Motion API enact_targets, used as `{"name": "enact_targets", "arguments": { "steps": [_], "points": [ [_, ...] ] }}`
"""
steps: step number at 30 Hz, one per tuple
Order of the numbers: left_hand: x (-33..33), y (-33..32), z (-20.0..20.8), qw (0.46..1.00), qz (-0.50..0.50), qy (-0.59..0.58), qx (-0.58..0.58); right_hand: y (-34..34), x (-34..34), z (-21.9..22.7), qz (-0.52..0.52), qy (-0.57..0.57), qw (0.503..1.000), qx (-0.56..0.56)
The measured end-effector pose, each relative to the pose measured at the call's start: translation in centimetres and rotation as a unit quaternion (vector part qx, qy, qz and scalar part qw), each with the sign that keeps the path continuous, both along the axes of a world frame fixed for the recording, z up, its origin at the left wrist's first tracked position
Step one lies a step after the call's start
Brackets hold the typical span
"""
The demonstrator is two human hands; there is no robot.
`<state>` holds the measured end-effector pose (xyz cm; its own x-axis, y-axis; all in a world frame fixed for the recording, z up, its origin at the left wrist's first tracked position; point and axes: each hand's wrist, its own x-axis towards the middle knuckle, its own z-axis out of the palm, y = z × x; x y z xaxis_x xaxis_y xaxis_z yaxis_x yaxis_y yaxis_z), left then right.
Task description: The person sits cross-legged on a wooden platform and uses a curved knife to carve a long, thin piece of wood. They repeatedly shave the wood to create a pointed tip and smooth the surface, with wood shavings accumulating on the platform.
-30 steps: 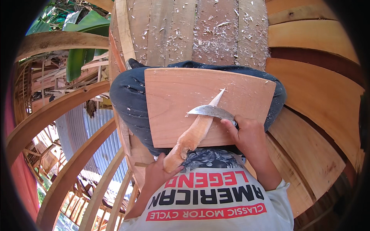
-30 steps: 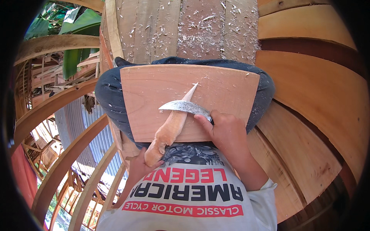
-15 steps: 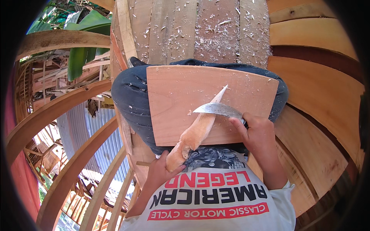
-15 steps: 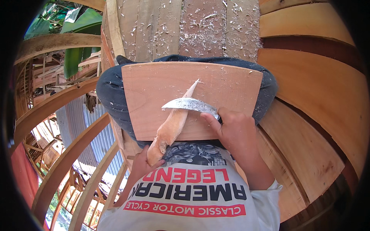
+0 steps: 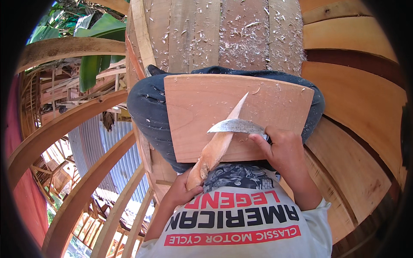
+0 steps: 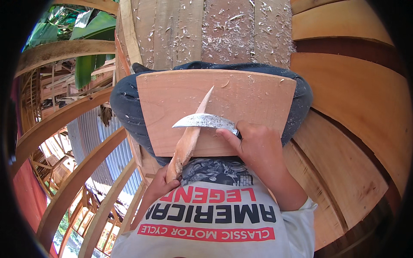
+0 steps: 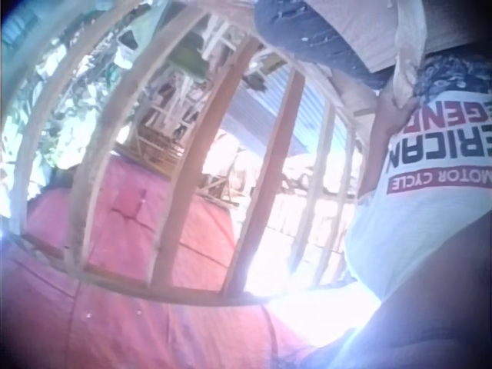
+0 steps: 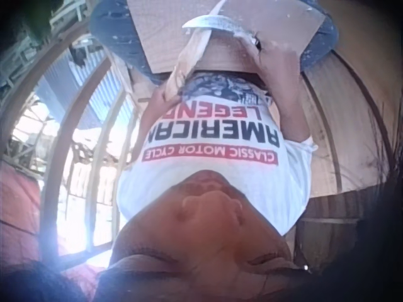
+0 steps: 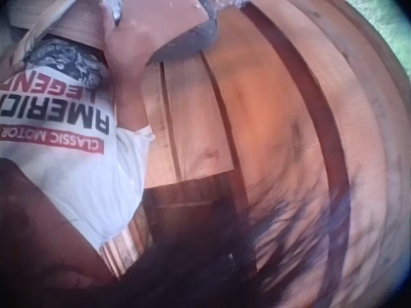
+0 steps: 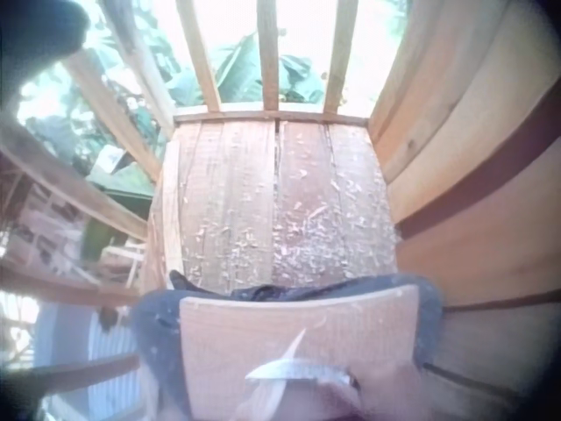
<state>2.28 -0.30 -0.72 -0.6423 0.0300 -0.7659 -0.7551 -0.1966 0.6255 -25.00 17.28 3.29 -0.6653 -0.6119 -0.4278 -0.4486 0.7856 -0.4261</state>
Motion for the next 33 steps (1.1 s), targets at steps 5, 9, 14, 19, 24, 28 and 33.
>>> {"name": "enact_targets", "arguments": {
  "steps": [5,9,14,19,24,28,33],
  "points": [
    [1.3,0.0,-1.1,0.999,0.014,0.020,0.038,0.5,-3.0,-1.2,-0.097,0.086,0.991,0.037],
    [1.4,-0.6,-1.7,0.997,-0.008,0.028,0.071,0.2,-1.3,0.2,-0.026,0.033,0.999,-0.026],
    [1.9,-0.8,-2.2,0.993,0.014,0.053,0.108,0.0,-1.3,-1.0,-0.048,0.049,0.997,-0.021],
    [2.2,-0.9,-3.0,0.988,0.019,0.065,0.138,-0.1,-1.5,-0.1,-0.070,0.034,0.997,-0.030],
    [1.0,-1.0,-2.4,0.990,0.008,0.069,0.119,-0.8,-0.5,-0.7,-0.029,0.029,0.998,-0.037],
    [1.3,-0.8,-2.5,0.994,0.008,0.043,0.105,-0.5,-2.5,-1.4,-0.121,0.063,0.990,-0.031],
    [2.0,-1.2,-3.5,0.986,0.033,0.079,0.144,-1.1,0.3,-1.1,-0.008,0.022,0.998,-0.065]
  ]
}}
